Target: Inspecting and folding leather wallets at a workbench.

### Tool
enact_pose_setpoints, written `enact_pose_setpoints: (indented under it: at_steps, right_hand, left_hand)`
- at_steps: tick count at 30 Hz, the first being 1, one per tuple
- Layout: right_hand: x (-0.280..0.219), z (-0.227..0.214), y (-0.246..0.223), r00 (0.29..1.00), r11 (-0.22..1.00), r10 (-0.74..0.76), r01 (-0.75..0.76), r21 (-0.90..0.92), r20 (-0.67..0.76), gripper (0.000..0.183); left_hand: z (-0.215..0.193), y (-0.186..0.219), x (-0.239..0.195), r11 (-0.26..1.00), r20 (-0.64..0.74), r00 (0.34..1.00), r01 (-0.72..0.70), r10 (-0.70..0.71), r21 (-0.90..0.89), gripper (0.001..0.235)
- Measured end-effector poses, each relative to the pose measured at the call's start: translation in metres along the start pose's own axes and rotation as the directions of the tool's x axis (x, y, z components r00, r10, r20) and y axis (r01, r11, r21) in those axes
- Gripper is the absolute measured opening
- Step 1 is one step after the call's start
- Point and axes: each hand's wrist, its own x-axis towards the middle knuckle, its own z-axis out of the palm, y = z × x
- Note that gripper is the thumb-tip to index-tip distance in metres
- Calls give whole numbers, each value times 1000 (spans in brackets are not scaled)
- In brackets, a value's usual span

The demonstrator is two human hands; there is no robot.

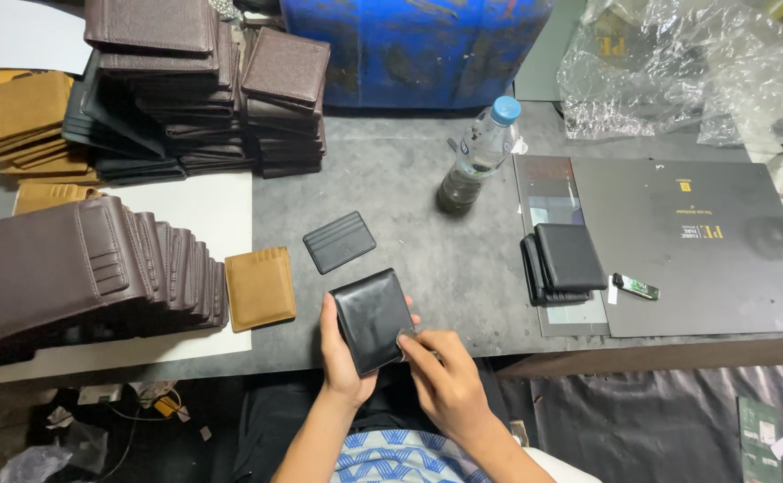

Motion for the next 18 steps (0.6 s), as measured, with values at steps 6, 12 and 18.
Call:
enact_pose_setpoints:
  at_steps: [6,12,18]
  right_hand:
    - [7,-14,7,995,996,-50,44,72,84,27]
    - [28,-14,36,1000,999,5,-6,34,30,24]
    - [35,-13,31,998,1000,9,-11,25,66,26]
  left_hand:
    - [0,3,-1,998,32,998,51,-52,32,94]
    - [-2,6,-4,950,21,950,309,-310,44,86]
    - [-14,3,0,953,38,952,302,-303,39,77]
